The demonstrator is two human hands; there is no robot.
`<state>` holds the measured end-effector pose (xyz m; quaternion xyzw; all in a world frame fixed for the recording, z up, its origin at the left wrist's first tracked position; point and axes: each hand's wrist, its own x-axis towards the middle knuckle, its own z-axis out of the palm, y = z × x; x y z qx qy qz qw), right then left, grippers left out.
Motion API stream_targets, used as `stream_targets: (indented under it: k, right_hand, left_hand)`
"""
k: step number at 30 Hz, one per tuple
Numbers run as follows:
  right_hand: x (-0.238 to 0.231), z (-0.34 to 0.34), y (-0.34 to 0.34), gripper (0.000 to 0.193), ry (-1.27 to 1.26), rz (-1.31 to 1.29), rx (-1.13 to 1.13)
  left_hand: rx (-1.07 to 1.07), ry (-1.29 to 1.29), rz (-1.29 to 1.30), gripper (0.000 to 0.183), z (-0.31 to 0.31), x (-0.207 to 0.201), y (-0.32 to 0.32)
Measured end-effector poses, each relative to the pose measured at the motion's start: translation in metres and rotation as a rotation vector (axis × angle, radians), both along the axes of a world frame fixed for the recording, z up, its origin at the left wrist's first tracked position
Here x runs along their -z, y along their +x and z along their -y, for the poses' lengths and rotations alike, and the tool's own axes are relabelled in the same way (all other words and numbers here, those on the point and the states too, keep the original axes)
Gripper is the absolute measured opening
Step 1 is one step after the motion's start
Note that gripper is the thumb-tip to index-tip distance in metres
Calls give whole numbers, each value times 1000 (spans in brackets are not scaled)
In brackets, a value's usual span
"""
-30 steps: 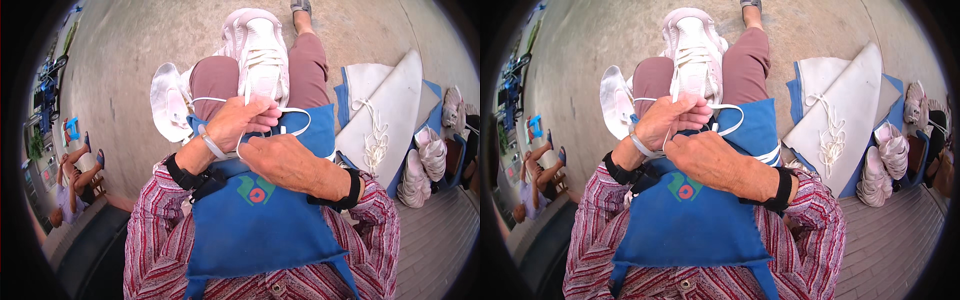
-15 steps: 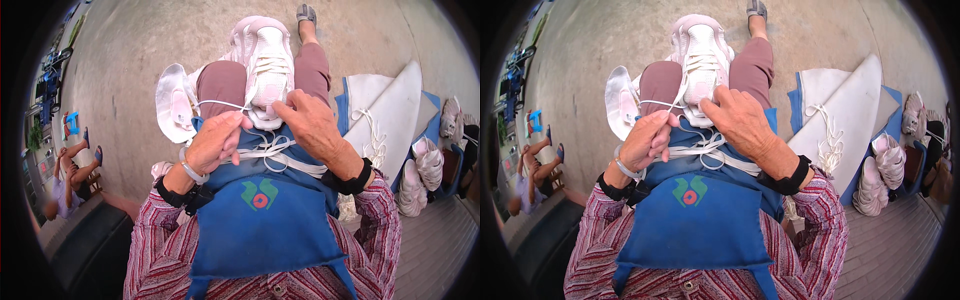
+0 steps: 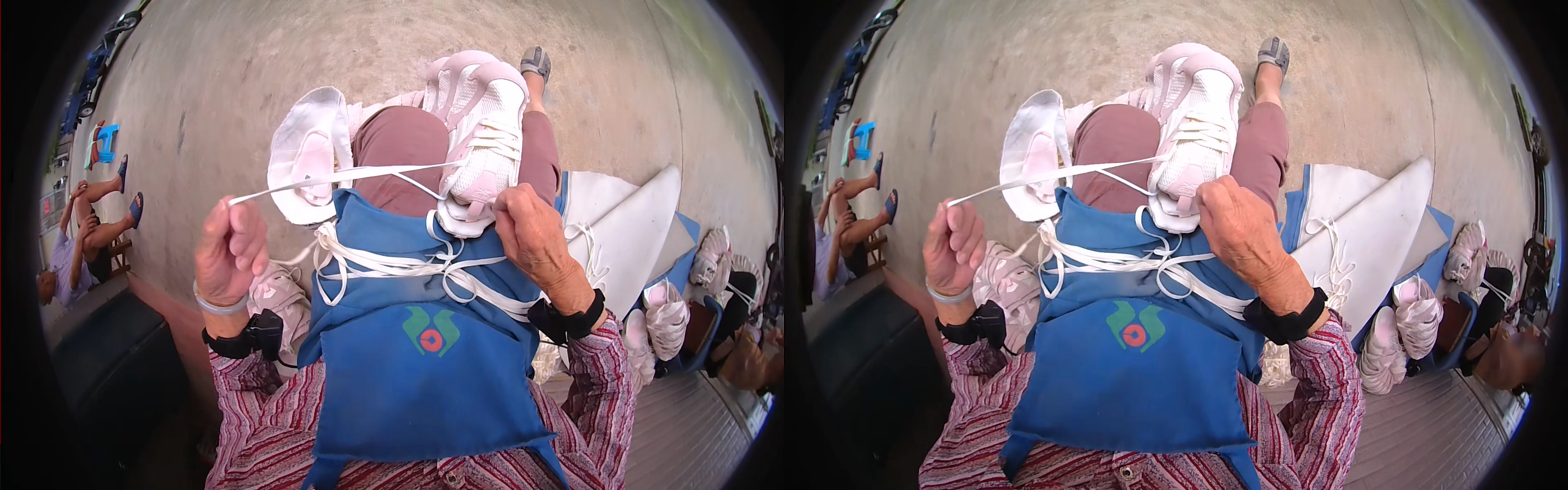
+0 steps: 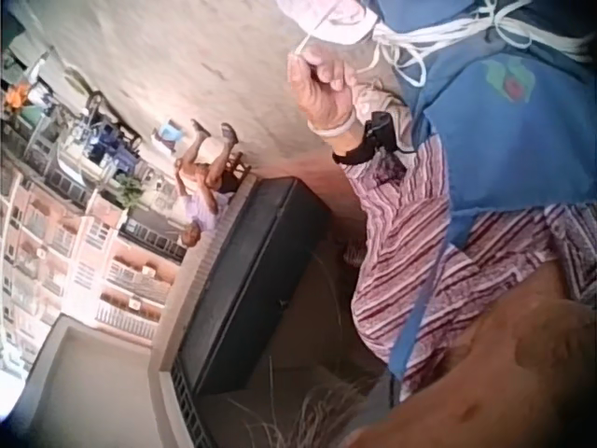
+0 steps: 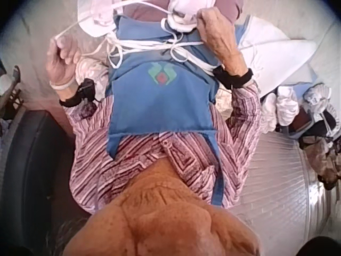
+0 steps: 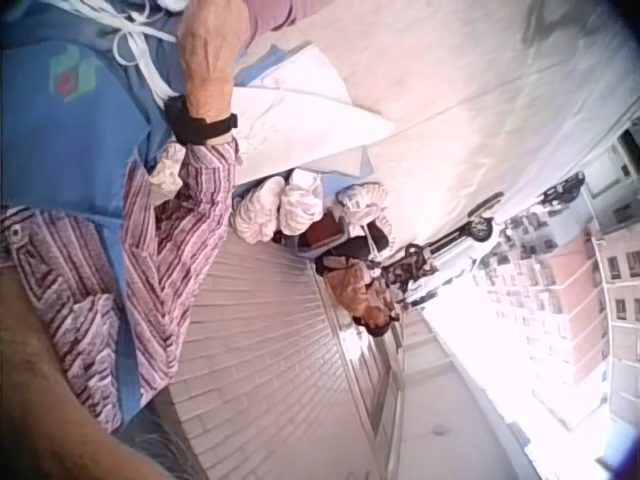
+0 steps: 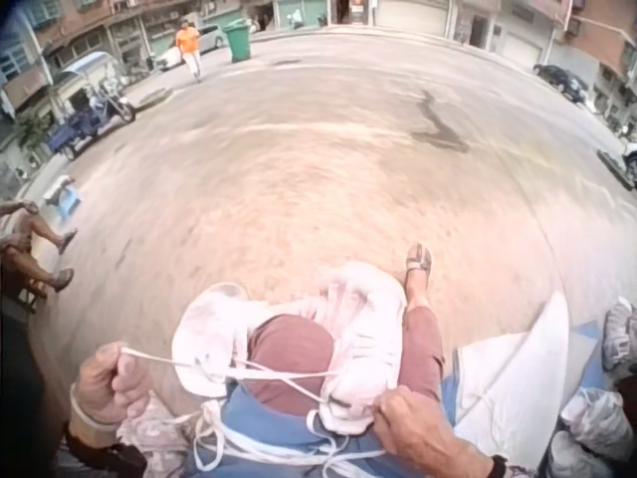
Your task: Lacing a pair of white and pink athletic shoes while sitting outdoors.
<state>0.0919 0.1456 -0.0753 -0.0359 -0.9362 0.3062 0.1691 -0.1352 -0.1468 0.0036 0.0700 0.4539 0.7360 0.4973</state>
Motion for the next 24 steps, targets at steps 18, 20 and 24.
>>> stream_targets:
  k: [18, 20, 24]
  right_hand:
    - [-93, -104, 73, 29, -1393, -525, 332]
    - [-98, -130, 100, 31, -1395, -599, 291]
    - [-95, -172, 152, 36, -1313, -703, 340]
  left_hand:
    - [-342, 550, 33, 19, 72, -12, -94]
    - [-281, 577, 81, 23, 59, -15, -92]
    - [-410, 197, -263, 34, 20, -18, -57]
